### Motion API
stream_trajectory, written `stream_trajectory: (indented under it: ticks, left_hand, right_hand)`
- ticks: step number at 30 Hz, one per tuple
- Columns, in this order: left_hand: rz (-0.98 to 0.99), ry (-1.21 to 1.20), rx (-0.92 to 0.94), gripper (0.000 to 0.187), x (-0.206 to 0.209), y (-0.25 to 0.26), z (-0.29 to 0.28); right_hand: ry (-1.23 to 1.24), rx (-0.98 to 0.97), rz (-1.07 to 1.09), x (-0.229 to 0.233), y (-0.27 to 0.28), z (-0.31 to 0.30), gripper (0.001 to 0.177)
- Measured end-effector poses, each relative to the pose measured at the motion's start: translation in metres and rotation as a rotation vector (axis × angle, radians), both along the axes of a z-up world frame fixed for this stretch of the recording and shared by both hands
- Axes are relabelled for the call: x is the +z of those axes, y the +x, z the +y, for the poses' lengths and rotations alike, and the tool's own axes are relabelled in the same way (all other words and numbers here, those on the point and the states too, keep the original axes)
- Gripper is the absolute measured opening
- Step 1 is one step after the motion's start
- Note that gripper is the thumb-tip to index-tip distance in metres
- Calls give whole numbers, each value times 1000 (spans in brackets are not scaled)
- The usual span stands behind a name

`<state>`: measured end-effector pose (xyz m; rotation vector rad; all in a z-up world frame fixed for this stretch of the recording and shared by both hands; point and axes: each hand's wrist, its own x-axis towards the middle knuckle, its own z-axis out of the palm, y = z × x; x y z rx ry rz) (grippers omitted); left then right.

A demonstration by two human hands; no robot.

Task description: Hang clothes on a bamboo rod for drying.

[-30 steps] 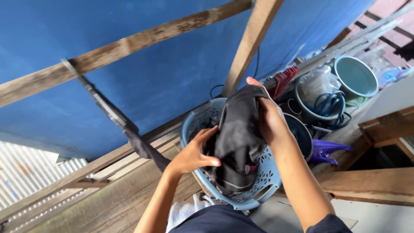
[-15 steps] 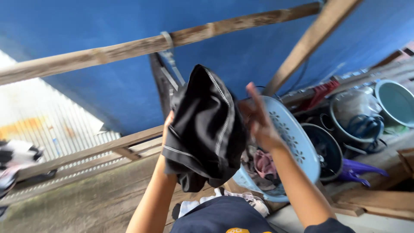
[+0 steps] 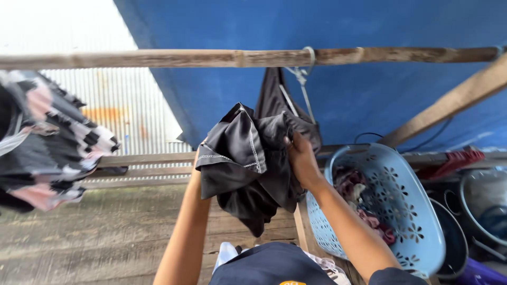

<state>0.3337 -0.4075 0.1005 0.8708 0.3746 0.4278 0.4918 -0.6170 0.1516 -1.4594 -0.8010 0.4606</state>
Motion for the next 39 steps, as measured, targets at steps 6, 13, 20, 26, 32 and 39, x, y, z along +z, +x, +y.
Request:
stream_trajectory:
  ticks: [6, 13, 20, 26, 32, 39]
  left_hand:
    - [94, 430, 421, 29, -46, -42, 35]
    - [324, 703, 451, 32, 81, -76, -31]
    - [276, 1133, 511, 66, 82, -65, -63]
    - [299, 810, 693, 42, 46, -66, -33]
    - [251, 794, 436, 53, 63, -62, -38]
    - [404, 1093, 548, 69, 20, -33, -26]
  right_hand:
    - [-57, 46, -35, 28, -32, 39, 39]
    - [1, 138, 65, 31, -33, 69, 46]
    - [9, 433, 366, 75, -52, 90, 41]
    - [-214, 598, 450, 90, -36, 96, 36]
    - [-166, 808, 735, 83, -8, 99, 44]
    - [-118, 895, 835, 75, 14, 115, 47]
